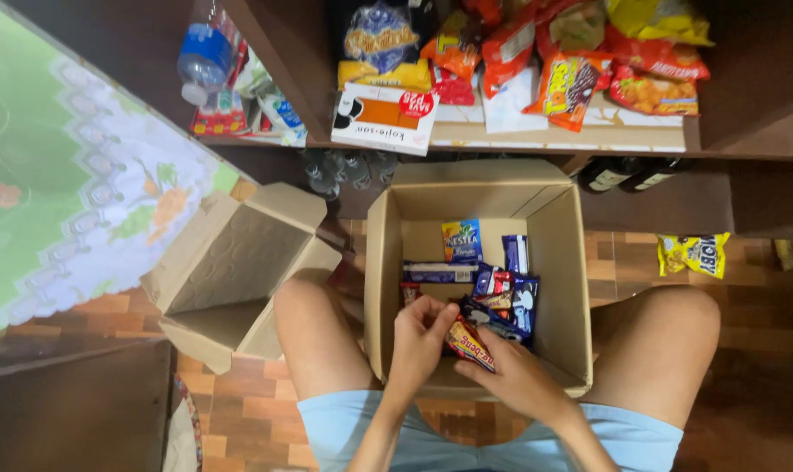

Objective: The person organizes snack items by taking snack bars from a cardboard box and placing them onto a wooden display shelf, rotating them by hand to face forward. The person then repositions snack bags on the shelf by hand to align them.

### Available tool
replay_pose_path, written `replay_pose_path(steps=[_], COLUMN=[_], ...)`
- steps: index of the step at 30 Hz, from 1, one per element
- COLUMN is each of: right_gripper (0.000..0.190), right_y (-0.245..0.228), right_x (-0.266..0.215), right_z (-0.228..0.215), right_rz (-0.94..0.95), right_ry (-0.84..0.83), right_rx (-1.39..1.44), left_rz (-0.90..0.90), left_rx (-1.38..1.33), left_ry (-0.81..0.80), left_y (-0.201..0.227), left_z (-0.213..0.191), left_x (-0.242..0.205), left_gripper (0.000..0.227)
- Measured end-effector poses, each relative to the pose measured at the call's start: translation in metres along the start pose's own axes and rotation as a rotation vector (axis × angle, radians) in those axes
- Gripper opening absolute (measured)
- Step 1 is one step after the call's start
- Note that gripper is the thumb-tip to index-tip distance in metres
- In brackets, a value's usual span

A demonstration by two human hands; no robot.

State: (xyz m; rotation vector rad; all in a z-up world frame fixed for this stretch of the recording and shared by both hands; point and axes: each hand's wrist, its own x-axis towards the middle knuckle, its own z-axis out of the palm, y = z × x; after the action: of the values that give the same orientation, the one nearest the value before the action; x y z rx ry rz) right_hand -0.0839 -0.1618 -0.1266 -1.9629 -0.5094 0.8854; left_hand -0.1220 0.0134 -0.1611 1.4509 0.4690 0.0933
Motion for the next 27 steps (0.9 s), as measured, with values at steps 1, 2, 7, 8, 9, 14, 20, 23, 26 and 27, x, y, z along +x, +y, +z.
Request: replay_pose_path(steps=[1,2,7,8,9,14,20,23,26,27], right_gripper=[0.057,0.057,0.04,0.04,0.037,0.051,0.059,0.042,0.042,0.035], right_y=[-0.002,-0.01,-0.002,0.006,0.013,0.01,-0.022,-0.015,0.034,0.041], right_x=[0.001,0.001,0.005,0.006,0.008,0.014,0.028,0.059,0.087,0.096], right_z=[0.002,0.0,0.001,0.003,0.005,0.002,-0.017,-0.044,-0.056,-0.064], right_rz=[-0.041,-0.046,0.241,0.237,-0.002,-0.396,-0.217,0.041,-0.149,-0.212], right_ry=[0.123,0.135,0.15,0.165,0.313,0.489,0.402,0.348,0.504,0.545], right_rx=[-0.133,-0.137,-0.539,-0.544,-0.546,-0.548,-0.352,-0.336,-0.196,0.022], left_rz=[0.071,0.082,0.247,0.263,0.228,0.071,-0.06,0.066,0.213,0.212], left_rx=[0.155,0.154,0.37,0.366,0.236,-0.17,-0.438,-0.318,-0.217,-0.164], left_ry=[0.029,0.022,-0.004,-0.008,-0.077,-0.28,-0.324,-0.351,-0.366,-0.388], left_y=[0.009,0.007,-0.033,-0.039,-0.046,-0.043,0.008,-0.013,-0.014,-0.006], left_z=[0.003,0.005,0.005,0.008,0.011,0.004,0.007,0.011,0.01,0.011], left_x=[-0.002,-0.003,0.009,0.011,0.013,0.03,0.055,0.096,0.1,0.098], left_gripper=[0.022,0.022,0.026,0.026,0.025,0.02,0.02,0.036,0.048,0.055])
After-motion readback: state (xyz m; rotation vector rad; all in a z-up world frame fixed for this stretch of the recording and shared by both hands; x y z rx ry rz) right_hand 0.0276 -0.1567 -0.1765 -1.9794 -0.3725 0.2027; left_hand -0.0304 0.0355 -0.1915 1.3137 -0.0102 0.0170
